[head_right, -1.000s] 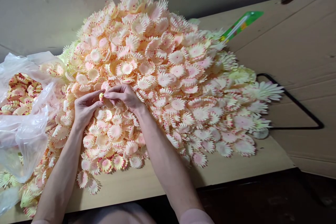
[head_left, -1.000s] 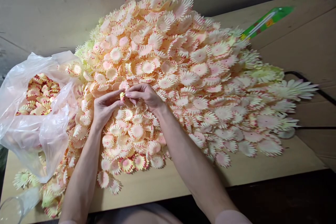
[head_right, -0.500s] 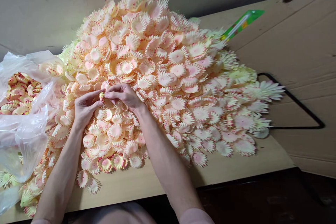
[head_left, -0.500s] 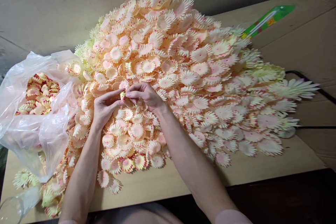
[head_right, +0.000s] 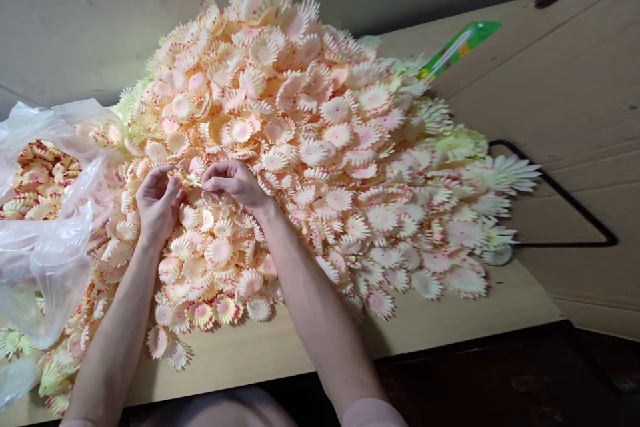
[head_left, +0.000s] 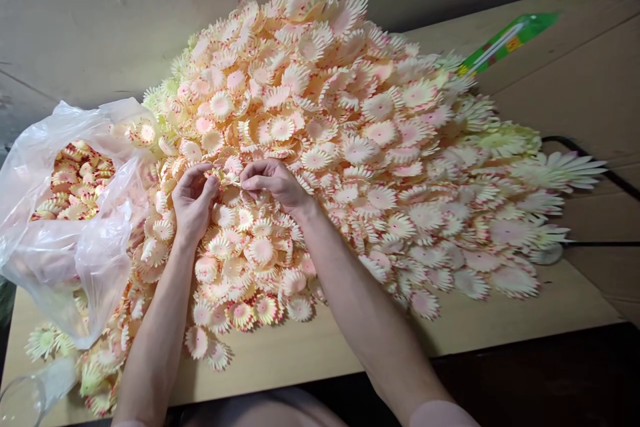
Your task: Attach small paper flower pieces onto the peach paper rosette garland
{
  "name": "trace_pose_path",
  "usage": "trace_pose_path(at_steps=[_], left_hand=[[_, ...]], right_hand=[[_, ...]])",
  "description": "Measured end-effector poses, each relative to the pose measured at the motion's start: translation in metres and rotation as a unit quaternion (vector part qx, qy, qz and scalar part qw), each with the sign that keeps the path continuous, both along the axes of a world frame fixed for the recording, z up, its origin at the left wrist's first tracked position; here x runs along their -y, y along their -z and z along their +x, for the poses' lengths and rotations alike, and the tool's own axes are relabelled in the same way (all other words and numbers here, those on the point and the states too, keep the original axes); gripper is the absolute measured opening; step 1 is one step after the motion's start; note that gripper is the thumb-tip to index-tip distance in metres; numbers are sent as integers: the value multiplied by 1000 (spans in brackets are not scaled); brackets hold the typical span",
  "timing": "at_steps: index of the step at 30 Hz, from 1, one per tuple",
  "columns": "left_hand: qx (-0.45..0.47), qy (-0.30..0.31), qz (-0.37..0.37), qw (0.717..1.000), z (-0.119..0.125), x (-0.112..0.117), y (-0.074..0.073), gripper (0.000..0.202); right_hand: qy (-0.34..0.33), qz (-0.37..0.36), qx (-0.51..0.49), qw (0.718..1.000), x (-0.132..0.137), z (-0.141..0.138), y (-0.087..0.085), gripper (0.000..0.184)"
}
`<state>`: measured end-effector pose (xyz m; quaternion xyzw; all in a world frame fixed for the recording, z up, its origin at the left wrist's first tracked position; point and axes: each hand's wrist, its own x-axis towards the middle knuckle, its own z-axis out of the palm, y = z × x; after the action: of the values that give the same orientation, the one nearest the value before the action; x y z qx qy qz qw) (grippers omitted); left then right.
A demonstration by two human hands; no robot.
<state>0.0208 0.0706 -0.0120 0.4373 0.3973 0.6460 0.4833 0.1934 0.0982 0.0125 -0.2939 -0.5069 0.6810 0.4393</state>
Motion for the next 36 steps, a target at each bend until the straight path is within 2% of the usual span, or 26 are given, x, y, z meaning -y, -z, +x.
trace_pose_path(at_steps=[7,12,17,23,31,36], left_hand=[[-21,14,22,999,-1,1,-3,24],[-38,34,47,998,-3,2,-5,25],[-38,30,36,998,-2,3,-5,25],[-30,-14,1,999,3,2,-4,24],[-55,24,-13,998,8,5,-3,22],[-68,25,-20,997,9,4,-5,21]], right_hand=[[8,7,0,1000,0,1,0,10],[7,44,63,997,1,-3,-1,39],[11,8,59,998,2,-5,-2,29],[3,26,71,997,2,-5,-3,28],[-8,22,64,998,3,-5,-5,28],[-11,13,64,998,1,-6,-5,29]])
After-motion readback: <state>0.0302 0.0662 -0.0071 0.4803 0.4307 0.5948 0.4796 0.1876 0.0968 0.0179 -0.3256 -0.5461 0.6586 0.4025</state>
